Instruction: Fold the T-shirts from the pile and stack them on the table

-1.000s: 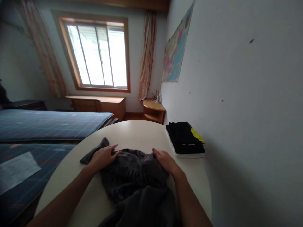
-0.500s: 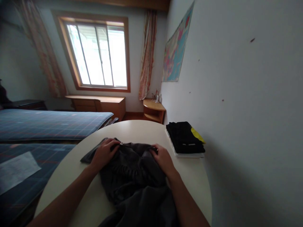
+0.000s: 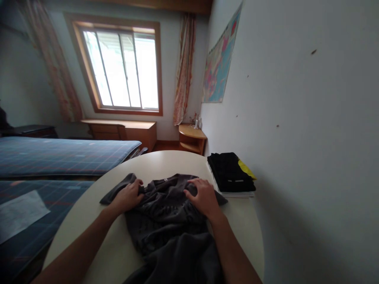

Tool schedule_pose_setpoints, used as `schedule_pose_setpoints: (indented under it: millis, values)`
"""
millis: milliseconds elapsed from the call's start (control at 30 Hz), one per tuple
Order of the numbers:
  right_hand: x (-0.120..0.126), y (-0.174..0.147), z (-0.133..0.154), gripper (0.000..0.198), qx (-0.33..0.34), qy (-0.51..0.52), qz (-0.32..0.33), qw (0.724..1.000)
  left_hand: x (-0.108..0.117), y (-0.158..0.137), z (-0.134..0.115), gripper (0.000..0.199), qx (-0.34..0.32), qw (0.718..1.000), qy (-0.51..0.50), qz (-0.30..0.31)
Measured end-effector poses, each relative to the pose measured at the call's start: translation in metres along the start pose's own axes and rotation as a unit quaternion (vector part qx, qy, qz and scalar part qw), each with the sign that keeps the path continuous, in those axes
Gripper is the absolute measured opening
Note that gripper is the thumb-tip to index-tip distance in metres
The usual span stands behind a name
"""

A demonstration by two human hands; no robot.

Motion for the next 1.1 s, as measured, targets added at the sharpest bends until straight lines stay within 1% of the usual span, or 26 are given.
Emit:
schedule_pose_setpoints:
  millis: [67,100,133,200,333,400,467,533,600,633,700,733,800,867,967,1033,1100]
  values:
    - [-0.017,-0.008,0.004,0.042,-0.004,-0.028,0.083,0.996,-0.004,0.003,0.002,0.031,-0.016,1.0,-0.009,0.008]
    - [-0.026,-0.013,0.003,0.044,-0.01,-0.04,0.123,0.992,-0.005,0.006,0.004,0.029,-0.018,1.0,-0.018,0.002]
    - [-0.033,-0.017,0.002,0.046,-0.015,-0.053,0.155,0.986,-0.004,0.009,0.006,0.028,-0.016,0.999,-0.027,-0.011]
    - [-0.044,-0.023,-0.002,0.048,-0.024,-0.078,0.193,0.978,0.002,0.018,0.013,0.029,-0.006,0.998,-0.044,-0.051]
    - [-0.061,-0.023,-0.007,0.049,-0.037,-0.127,0.228,0.965,0.021,0.048,0.031,0.032,0.029,0.987,-0.069,-0.145]
    - [-0.07,-0.021,-0.009,0.051,-0.046,-0.144,0.242,0.958,0.03,0.064,0.037,0.033,0.048,0.982,-0.064,-0.174]
    - [-0.081,-0.016,-0.014,0.051,-0.055,-0.156,0.253,0.953,0.036,0.075,0.038,0.034,0.076,0.978,-0.041,-0.189]
    - [-0.091,-0.009,-0.023,0.05,-0.066,-0.171,0.255,0.949,0.042,0.076,0.031,0.044,0.093,0.973,-0.013,-0.21]
    - [-0.099,0.002,-0.033,0.049,-0.075,-0.188,0.243,0.949,0.046,0.067,0.012,0.059,0.075,0.969,0.004,-0.236]
    - [-0.102,0.008,-0.038,0.048,-0.077,-0.193,0.233,0.95,0.046,0.059,0.001,0.061,0.056,0.969,0.005,-0.242]
    - [-0.108,0.02,-0.046,0.047,-0.078,-0.195,0.21,0.955,0.043,0.04,-0.017,0.055,0.027,0.971,-0.001,-0.236]
    - [-0.11,0.025,-0.05,0.046,-0.078,-0.193,0.2,0.957,0.039,0.03,-0.024,0.051,0.014,0.975,-0.002,-0.223]
    - [-0.113,0.034,-0.056,0.045,-0.078,-0.19,0.181,0.962,0.031,0.012,-0.031,0.045,0.002,0.982,0.001,-0.189]
    - [-0.114,0.041,-0.06,0.044,-0.081,-0.188,0.161,0.965,0.02,-0.001,-0.025,0.04,0.015,0.99,0.01,-0.143]
    - [-0.114,0.048,-0.067,0.042,-0.088,-0.183,0.13,0.971,0.004,-0.01,-0.009,0.038,0.04,0.996,0.014,-0.079]
    - [-0.115,0.053,-0.072,0.041,-0.091,-0.177,0.118,0.973,-0.007,-0.01,-0.004,0.041,0.032,0.999,-0.01,-0.04]
    - [-0.117,0.059,-0.078,0.04,-0.092,-0.172,0.113,0.974,-0.016,-0.008,-0.006,0.047,0.004,0.999,-0.038,-0.007]
Point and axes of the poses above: each hand's wrist, its own y-axis towards the middle knuckle, its own x-axis out of the back of the hand, z = x × y, the point moved 9 cm from there along y, towards the middle knuckle, and after that the axes turned 7 degrees about -z, right-handed, at the moved point
